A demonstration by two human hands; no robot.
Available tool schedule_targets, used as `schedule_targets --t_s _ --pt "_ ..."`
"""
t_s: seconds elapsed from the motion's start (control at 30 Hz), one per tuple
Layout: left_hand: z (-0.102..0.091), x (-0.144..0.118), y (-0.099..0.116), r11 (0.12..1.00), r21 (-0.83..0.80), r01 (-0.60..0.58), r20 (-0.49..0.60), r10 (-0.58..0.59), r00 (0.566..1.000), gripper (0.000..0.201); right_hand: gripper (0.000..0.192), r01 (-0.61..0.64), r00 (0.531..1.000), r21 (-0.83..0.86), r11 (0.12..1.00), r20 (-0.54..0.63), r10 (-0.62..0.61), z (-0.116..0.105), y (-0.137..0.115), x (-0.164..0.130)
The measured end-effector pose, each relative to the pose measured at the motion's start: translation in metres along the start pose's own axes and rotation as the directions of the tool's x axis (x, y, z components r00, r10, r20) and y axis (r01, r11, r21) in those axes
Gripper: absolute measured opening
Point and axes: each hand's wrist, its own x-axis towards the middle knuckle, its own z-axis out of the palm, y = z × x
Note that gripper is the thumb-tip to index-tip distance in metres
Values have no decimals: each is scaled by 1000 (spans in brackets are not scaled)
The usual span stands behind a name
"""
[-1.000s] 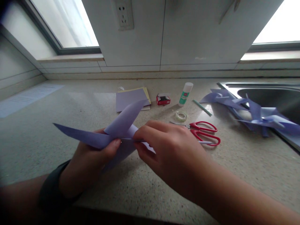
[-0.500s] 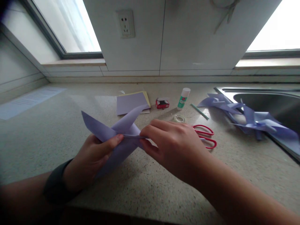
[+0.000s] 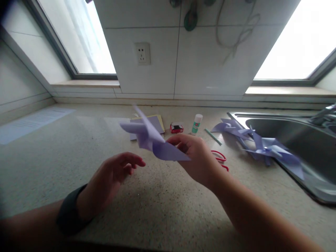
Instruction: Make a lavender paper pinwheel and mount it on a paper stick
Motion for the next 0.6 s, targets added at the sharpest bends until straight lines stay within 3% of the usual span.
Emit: schedule_targets --t_s 0.1,0.23,0.33,0.47,0.6 --pt "1 -1 0 985 169 -26 76 13 997 22 6 -72 996 271 960 -32 83 1 0 3" --pt "7 0 -2 955 287 -80 180 28 983 32 18 -112 980 534 838 -78 181 11 -3 5" --pt "18 5 -6 952 267 -148 233 85 969 41 20 -118 971 567 816 -106 214 24 -3 5" --pt "42 17 -10 998 57 -4 369 -18 929 44 27 -101 963 560 822 -153 222 34 2 5" --pt "65 30 -11 999 35 -31 425 13 905 35 36 -73 951 508 858 -225 213 32 4 8"
